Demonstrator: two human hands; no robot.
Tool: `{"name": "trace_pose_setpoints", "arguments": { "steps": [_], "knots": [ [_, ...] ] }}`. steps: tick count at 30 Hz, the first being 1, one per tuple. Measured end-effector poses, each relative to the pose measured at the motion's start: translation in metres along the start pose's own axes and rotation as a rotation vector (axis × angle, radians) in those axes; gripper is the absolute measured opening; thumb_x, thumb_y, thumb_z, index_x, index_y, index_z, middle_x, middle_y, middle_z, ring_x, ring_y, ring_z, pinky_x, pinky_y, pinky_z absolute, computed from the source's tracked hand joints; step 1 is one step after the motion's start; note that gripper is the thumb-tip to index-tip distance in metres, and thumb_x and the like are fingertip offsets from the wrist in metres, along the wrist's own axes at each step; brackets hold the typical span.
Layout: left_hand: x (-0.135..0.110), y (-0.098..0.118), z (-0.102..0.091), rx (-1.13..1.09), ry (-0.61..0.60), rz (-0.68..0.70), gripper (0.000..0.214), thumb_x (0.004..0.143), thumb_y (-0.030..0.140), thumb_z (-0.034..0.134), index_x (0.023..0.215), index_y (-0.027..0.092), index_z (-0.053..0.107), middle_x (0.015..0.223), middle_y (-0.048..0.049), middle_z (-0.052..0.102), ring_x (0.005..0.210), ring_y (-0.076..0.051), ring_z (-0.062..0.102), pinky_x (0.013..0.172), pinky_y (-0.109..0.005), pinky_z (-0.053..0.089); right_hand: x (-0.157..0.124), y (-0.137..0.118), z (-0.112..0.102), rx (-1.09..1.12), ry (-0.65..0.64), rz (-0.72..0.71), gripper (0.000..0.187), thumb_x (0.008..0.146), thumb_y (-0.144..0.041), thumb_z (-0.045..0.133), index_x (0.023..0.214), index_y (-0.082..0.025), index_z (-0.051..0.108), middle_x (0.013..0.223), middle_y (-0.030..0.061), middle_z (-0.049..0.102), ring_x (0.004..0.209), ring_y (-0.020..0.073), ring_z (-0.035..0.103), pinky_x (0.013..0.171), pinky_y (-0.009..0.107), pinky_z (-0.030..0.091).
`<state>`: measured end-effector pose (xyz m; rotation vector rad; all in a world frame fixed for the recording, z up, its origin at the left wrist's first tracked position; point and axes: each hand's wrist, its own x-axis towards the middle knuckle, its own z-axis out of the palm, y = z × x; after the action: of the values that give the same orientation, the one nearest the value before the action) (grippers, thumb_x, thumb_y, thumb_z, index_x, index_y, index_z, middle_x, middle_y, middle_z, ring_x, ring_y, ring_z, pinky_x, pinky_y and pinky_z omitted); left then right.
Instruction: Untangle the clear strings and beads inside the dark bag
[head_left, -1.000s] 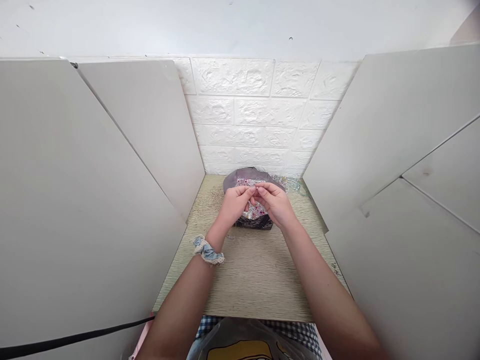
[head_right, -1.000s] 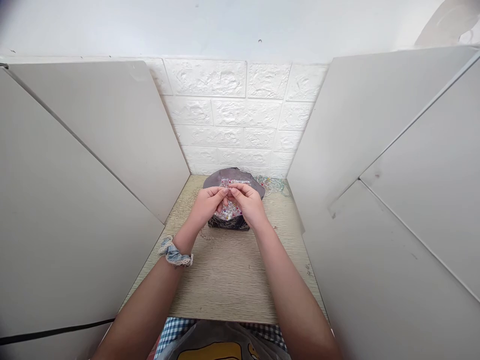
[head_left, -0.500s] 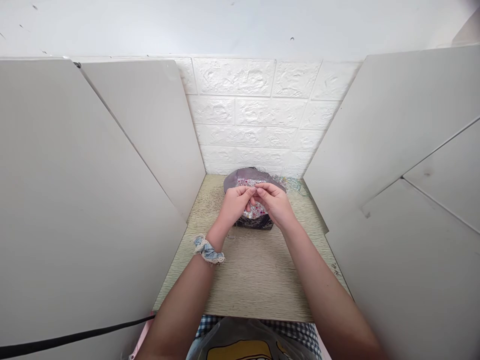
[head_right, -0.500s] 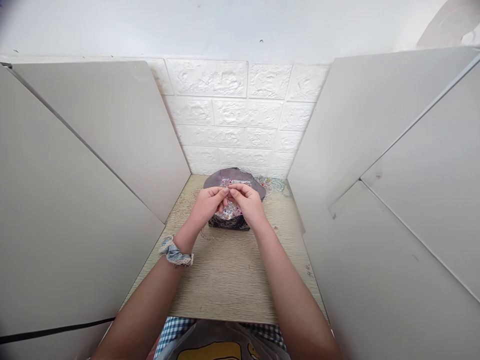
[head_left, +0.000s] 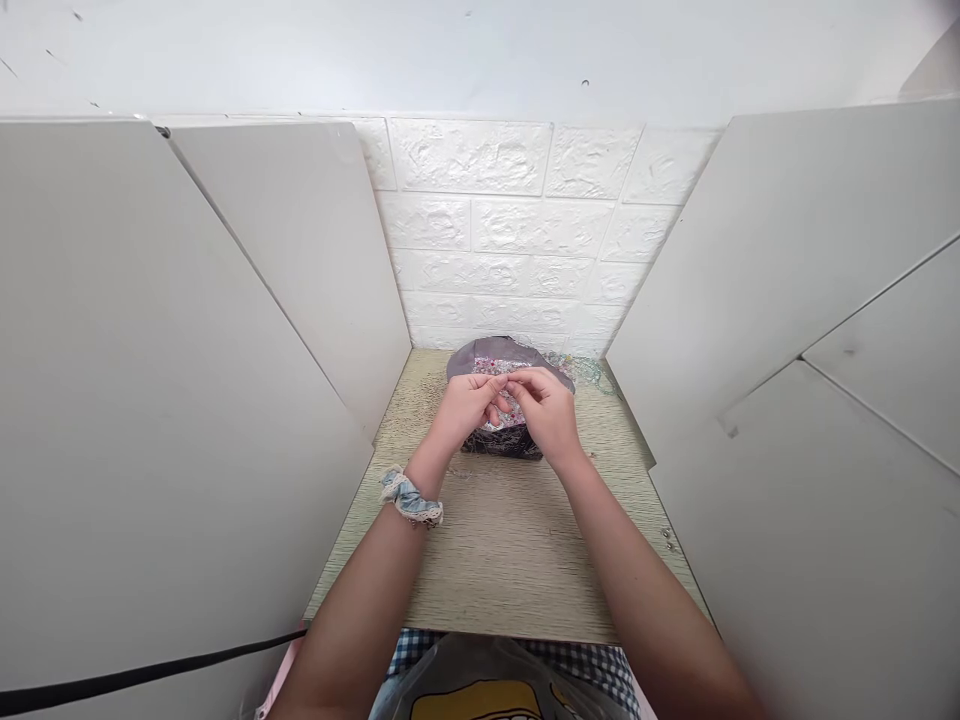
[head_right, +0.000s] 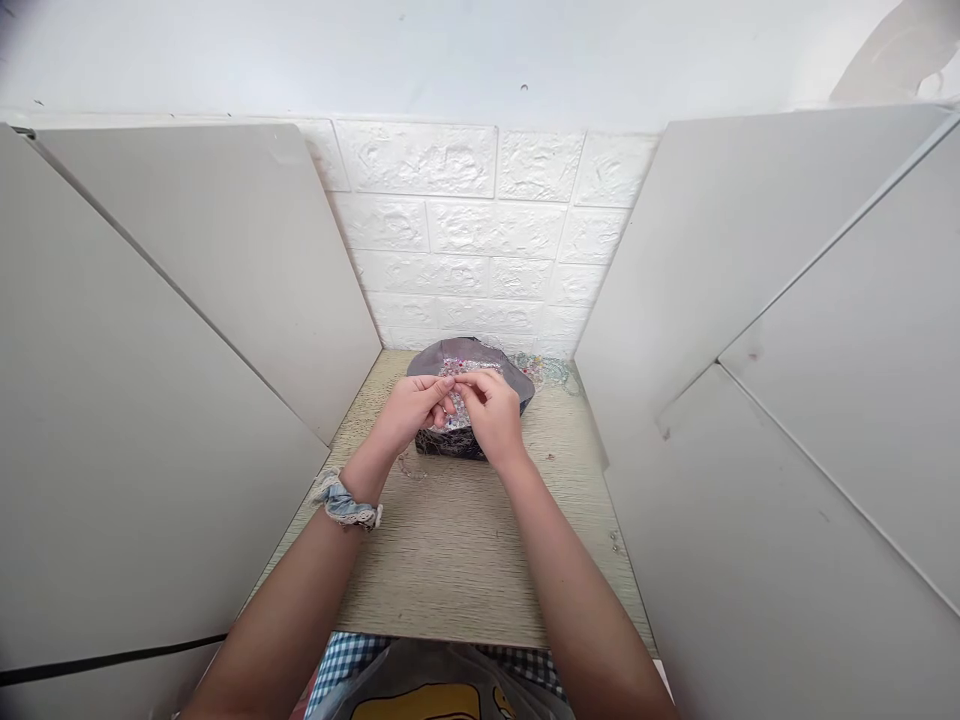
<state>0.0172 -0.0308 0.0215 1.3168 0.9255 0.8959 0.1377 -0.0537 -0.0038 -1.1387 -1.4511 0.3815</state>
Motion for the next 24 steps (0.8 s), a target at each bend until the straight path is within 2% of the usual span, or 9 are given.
{"name": "trace_pose_setpoints", "arguments": {
  "steps": [4,13,17,20,24],
  "knots": [
    [0.0009,-0.0017,-0.0007,0.027,0.003,0.017,0.028,0.074,0.033,0.052,0.06,0.01,0.053,0.046,0.0005,0.052,0.034,-0.003,0.042,0.035,-0.016,0.026,-0.001,0.0012,0.0004,-0.111,0.1,-0.122,0.012,0.076,-0.018,0.05,0.075,-0.018,0.062,0.09,0.005,0.053,0.083,0.0141,0.052,0.068,0.026,0.044],
    [0.0037,-0.0049,-0.0017,0.061,0.004,0.047,0.032,0.07,0.041,0.055,0.061,0.01,0.055,0.049,-0.0001,0.052,0.036,-0.004,0.042,0.037,-0.017,0.029,-0.0009,0.0062,0.0024,-0.172,0.007,-0.176,0.011,0.081,-0.017,0.039,0.078,-0.017,0.051,0.093,0.0072,0.049,0.086,0.0158,0.048,0.074,0.03,0.042],
    [0.0027,-0.0037,-0.0021,0.063,-0.005,0.055,0.034,0.07,0.042,0.055,0.057,0.01,0.053,0.045,0.0006,0.049,0.036,-0.004,0.04,0.038,-0.017,0.029,-0.0008,0.005,0.0028,-0.18,0.037,-0.19,0.01,0.081,-0.015,0.037,0.077,-0.017,0.046,0.088,0.0068,0.049,0.086,0.0163,0.047,0.074,0.03,0.041],
    [0.0016,-0.0022,-0.0025,0.053,-0.003,0.054,0.033,0.071,0.041,0.055,0.056,0.011,0.052,0.042,0.0014,0.047,0.036,-0.004,0.039,0.038,-0.017,0.028,-0.0001,0.0032,0.0013,-0.144,0.038,-0.187,0.01,0.082,-0.017,0.038,0.081,-0.017,0.048,0.091,0.0073,0.05,0.088,0.0167,0.048,0.072,0.029,0.042],
    [0.0012,-0.0018,-0.0039,0.019,-0.024,0.042,0.033,0.07,0.041,0.055,0.059,0.01,0.053,0.046,0.0006,0.049,0.036,-0.004,0.039,0.038,-0.017,0.028,0.0003,0.0015,-0.001,-0.12,-0.058,-0.183,0.015,0.082,-0.019,0.041,0.089,-0.019,0.053,0.1,0.0067,0.051,0.092,0.0166,0.049,0.074,0.029,0.043]
  ]
}}
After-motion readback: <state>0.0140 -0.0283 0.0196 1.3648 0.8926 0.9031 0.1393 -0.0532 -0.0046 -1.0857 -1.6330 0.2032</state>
